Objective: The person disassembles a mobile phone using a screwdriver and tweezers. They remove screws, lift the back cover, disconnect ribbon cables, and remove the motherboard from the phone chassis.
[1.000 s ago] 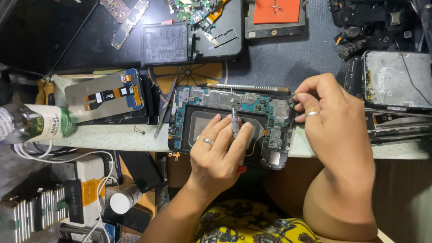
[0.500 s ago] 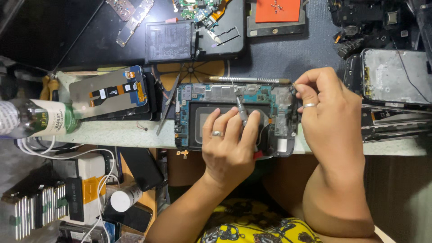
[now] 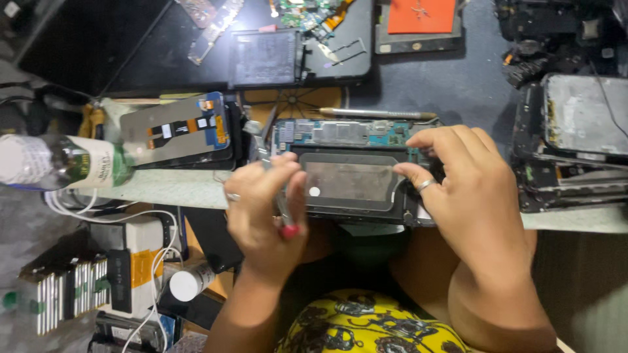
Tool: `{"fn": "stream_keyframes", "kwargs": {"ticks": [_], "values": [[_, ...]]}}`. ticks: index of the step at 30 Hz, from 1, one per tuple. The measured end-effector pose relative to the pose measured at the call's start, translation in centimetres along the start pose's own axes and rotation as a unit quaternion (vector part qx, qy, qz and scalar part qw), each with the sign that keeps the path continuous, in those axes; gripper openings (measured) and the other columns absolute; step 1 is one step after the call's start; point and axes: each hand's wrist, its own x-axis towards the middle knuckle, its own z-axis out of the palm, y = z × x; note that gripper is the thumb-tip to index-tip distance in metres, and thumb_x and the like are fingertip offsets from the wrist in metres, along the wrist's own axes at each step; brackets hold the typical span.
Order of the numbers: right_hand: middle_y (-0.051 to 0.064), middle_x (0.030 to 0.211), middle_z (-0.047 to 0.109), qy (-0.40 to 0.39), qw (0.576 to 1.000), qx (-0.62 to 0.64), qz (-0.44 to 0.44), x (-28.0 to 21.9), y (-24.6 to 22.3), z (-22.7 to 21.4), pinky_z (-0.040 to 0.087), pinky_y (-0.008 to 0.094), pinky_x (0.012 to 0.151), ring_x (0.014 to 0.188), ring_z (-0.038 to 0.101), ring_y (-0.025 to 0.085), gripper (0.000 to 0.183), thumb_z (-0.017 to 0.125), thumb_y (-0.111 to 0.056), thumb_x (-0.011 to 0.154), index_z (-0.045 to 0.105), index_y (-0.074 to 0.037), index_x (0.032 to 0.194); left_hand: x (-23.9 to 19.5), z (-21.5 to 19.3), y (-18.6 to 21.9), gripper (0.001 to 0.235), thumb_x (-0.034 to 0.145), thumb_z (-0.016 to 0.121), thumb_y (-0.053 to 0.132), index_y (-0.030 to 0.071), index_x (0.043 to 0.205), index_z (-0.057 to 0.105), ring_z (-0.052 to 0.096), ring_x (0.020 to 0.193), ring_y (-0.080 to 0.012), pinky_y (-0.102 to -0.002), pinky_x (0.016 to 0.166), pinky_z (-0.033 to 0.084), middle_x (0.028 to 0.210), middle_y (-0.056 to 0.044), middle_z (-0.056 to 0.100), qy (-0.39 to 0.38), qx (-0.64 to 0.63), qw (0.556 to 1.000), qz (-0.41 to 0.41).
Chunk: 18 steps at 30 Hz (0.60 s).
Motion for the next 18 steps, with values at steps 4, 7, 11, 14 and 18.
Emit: {"fn": "stream_keyframes", "kwargs": {"ticks": [4, 7, 11, 14, 18], "values": [[0.013, 0.104, 0.069, 0.006, 0.998, -0.059, -0.005, -0.4, -0.6, 0.8, 0.049, 0.045, 0.081, 0.095, 0.062, 0.035, 0.036, 0.085, -0.013, 0.080, 0.067, -0.005, 0.110, -0.3, -0.8, -1.7, 0.030, 0.095, 0.078, 0.000, 0.004, 0.118, 0.061, 0.066, 0.106, -0.0345, -0.042, 0.093, 0.054, 0.114, -0.014, 0.072, -0.021, 0.032, 0.999, -0.024], [0.013, 0.108, 0.068, 0.021, 0.998, -0.062, -0.022, -0.4, -0.5, 1.2, 0.050, 0.045, 0.088, 0.102, 0.063, 0.035, 0.035, 0.084, -0.010, 0.083, 0.066, -0.005, 0.113, -1.2, -0.3, -2.1, 0.030, 0.091, 0.078, -0.001, 0.003, 0.116, 0.061, 0.066, 0.101, -0.0365, -0.045, 0.092, 0.054, 0.110, -0.016, 0.071, -0.024, 0.036, 0.999, -0.020], [0.011, 0.108, 0.069, 0.007, 0.999, -0.044, 0.000, -0.3, -0.6, 1.4, 0.052, 0.043, 0.089, 0.103, 0.066, 0.031, 0.038, 0.084, -0.007, 0.085, 0.063, -0.005, 0.117, -2.2, 0.4, -2.7, 0.030, 0.093, 0.076, -0.003, 0.003, 0.118, 0.060, 0.068, 0.099, -0.0355, -0.043, 0.090, 0.056, 0.111, -0.017, 0.071, -0.004, 0.019, 1.000, -0.018], [0.011, 0.105, 0.070, 0.010, 0.998, -0.045, 0.031, -0.1, -1.2, 1.4, 0.051, 0.043, 0.085, 0.100, 0.066, 0.031, 0.044, 0.085, -0.006, 0.083, 0.063, -0.005, 0.121, -2.4, 0.7, -2.9, 0.031, 0.094, 0.076, -0.004, 0.004, 0.118, 0.059, 0.070, 0.098, -0.0340, -0.042, 0.088, 0.057, 0.110, -0.017, 0.071, 0.014, 0.018, 1.000, -0.012], [0.015, 0.098, 0.068, 0.034, 0.996, -0.077, 0.009, 0.2, -2.2, 1.6, 0.050, 0.045, 0.079, 0.093, 0.065, 0.035, 0.046, 0.084, 0.000, 0.075, 0.061, -0.001, 0.115, -2.7, 0.7, -3.2, 0.032, 0.093, 0.076, -0.004, 0.003, 0.119, 0.058, 0.072, 0.100, -0.0337, -0.041, 0.090, 0.058, 0.111, -0.017, 0.071, 0.023, 0.001, 1.000, -0.013]]}}
